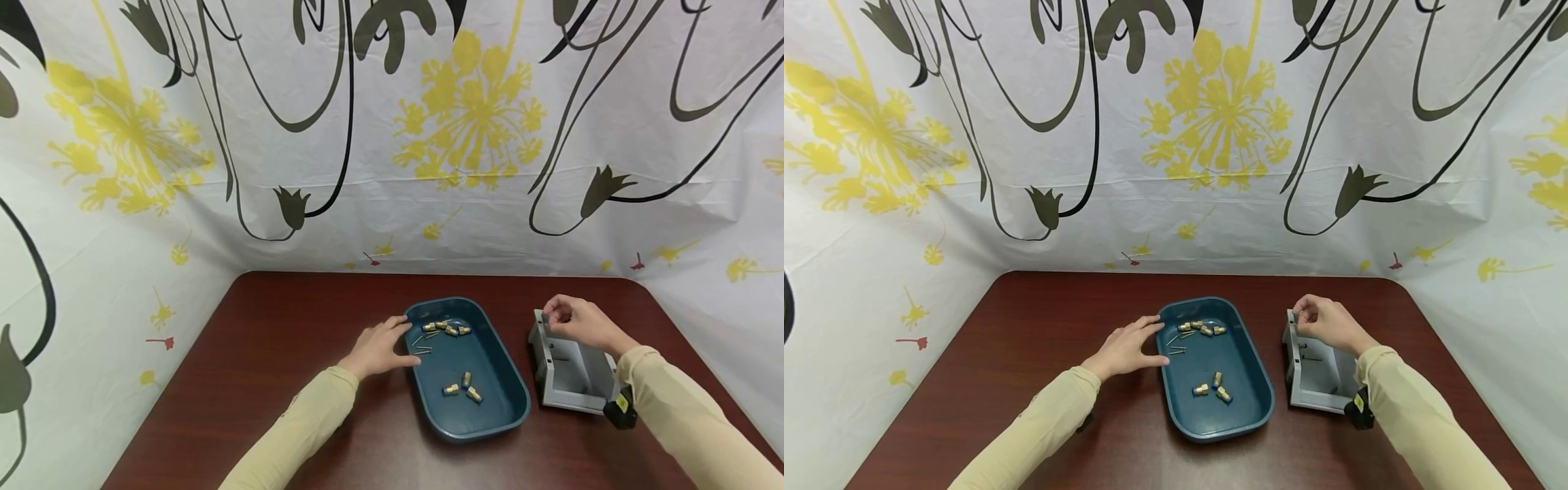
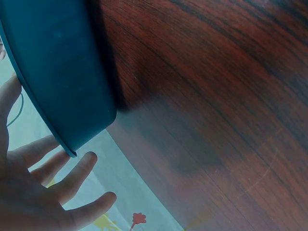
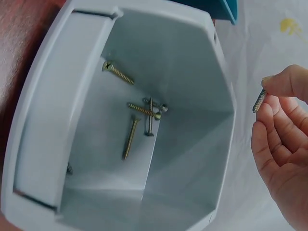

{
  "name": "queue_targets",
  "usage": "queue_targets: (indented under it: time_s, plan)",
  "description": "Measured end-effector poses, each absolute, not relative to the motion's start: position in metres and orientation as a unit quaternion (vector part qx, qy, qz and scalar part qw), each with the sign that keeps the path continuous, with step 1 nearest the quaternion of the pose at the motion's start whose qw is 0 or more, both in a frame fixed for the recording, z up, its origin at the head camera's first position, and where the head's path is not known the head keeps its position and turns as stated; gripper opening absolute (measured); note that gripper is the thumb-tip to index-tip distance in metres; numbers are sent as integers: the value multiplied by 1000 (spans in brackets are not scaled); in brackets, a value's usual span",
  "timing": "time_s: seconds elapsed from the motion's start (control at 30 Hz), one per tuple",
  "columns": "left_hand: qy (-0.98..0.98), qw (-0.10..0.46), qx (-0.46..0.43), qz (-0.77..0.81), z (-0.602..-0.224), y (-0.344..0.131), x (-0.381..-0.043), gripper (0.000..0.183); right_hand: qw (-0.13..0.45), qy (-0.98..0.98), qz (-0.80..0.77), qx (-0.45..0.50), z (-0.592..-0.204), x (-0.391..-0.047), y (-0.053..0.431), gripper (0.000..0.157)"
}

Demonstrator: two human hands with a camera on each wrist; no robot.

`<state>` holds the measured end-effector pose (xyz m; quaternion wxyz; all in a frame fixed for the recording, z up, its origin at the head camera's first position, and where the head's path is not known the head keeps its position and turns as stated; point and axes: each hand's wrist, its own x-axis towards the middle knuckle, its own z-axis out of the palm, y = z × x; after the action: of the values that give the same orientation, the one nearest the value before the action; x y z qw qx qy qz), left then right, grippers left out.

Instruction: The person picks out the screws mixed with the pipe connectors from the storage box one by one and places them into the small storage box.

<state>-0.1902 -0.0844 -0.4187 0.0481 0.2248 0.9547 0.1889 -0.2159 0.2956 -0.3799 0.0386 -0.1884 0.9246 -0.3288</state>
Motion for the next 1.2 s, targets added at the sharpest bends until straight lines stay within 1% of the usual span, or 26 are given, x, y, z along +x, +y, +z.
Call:
queue_targets:
  time_s: [0.4, 0.87, 1.03, 1.2]
  plan:
    - [955, 48, 227, 186, -417, -85, -190, 74, 32, 935, -306, -175, -383, -212, 312, 18]
    - [955, 47, 222, 189, -418, -86, -190, 73, 38, 935, -309, -168, -388, -212, 316, 18]
    - [955, 47, 223, 192, -418, -85, -190, 72, 35, 931, -317, -179, -388, -214, 311, 16]
    - [955, 46, 224, 192, -418, -85, -190, 73, 26, 920, -334, -203, -379, -218, 291, 11]
